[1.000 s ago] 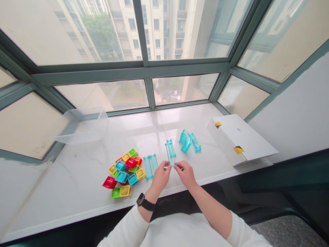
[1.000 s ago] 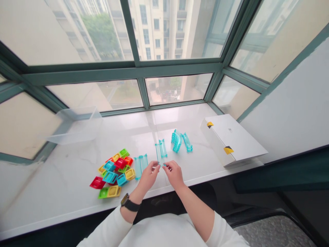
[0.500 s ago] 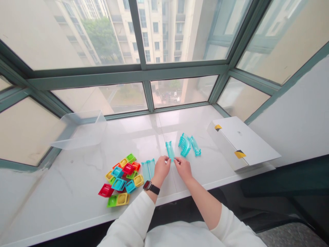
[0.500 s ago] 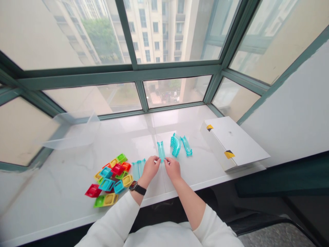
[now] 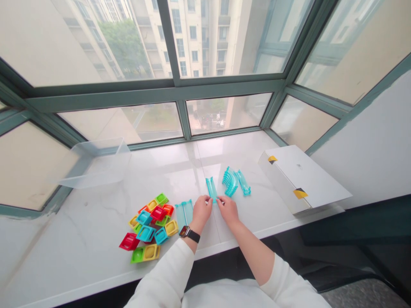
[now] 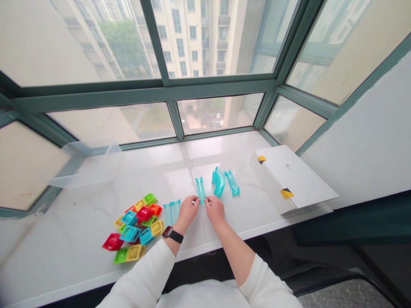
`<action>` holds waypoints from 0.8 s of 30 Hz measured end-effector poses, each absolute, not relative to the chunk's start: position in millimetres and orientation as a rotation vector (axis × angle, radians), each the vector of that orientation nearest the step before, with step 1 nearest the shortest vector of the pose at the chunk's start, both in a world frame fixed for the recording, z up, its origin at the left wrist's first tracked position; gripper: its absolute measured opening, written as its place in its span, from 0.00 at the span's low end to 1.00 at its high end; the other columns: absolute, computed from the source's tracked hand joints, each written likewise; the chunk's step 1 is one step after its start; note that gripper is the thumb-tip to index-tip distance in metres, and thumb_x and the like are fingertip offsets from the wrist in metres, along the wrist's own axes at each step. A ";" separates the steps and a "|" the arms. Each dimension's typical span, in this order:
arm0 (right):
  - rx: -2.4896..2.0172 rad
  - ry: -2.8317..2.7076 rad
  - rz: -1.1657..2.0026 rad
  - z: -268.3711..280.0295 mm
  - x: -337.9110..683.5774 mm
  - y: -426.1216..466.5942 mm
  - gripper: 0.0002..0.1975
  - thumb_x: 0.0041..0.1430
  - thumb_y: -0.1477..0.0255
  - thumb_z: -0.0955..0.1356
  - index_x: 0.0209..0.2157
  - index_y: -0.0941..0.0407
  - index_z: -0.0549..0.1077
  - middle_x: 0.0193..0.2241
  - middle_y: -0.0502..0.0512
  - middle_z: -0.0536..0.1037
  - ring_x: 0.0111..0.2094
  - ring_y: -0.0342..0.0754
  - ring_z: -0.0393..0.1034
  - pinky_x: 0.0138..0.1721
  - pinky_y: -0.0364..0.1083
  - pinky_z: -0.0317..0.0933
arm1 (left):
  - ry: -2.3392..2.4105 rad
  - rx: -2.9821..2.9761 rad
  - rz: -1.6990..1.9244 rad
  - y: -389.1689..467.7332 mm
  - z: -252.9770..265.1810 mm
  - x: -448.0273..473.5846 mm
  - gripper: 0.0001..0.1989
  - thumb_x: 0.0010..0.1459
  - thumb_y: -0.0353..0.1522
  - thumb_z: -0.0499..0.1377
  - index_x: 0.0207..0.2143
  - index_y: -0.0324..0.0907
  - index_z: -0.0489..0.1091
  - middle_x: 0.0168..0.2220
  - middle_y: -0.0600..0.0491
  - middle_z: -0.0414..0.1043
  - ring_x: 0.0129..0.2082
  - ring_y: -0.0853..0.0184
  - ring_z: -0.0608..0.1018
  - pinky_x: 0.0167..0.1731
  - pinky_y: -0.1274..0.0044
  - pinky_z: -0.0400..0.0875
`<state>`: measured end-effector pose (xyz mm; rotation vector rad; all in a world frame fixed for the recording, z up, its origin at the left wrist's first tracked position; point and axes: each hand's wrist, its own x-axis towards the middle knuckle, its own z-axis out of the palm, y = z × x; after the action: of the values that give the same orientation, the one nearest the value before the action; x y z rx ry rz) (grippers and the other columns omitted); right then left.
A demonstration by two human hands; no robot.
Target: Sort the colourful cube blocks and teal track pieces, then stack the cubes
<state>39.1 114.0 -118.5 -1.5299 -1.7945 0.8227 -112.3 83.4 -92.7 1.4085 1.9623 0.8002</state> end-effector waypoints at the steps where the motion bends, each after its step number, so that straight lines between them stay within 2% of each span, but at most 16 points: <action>1: -1.529 -1.796 0.820 -119.1 39.3 114.4 0.15 0.65 0.65 0.66 0.44 0.53 0.83 0.40 0.58 0.85 0.39 0.55 0.78 0.46 0.52 0.71 | 1.962 1.407 0.800 83.4 -92.4 -112.0 0.10 0.67 0.36 0.57 0.42 0.42 0.77 0.43 0.46 0.80 0.38 0.62 0.79 0.43 0.71 0.71; 12: -1.532 -1.789 0.831 -124.1 39.7 115.2 0.16 0.64 0.64 0.65 0.44 0.53 0.83 0.41 0.57 0.85 0.39 0.55 0.79 0.46 0.52 0.71 | 1.950 1.387 0.796 84.1 -89.7 -110.6 0.09 0.67 0.35 0.57 0.43 0.42 0.76 0.44 0.46 0.81 0.41 0.62 0.81 0.45 0.72 0.71; 24: -1.537 -1.757 0.857 -118.7 39.5 113.7 0.16 0.63 0.62 0.66 0.42 0.53 0.82 0.37 0.56 0.85 0.34 0.53 0.78 0.43 0.51 0.72 | 1.933 1.359 0.812 82.1 -90.9 -112.6 0.08 0.67 0.36 0.58 0.40 0.44 0.76 0.42 0.48 0.82 0.40 0.61 0.82 0.43 0.72 0.71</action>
<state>39.5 113.7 -118.7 -1.5366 -1.7566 0.8568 -112.6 82.1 -90.9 1.3594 1.9332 0.8115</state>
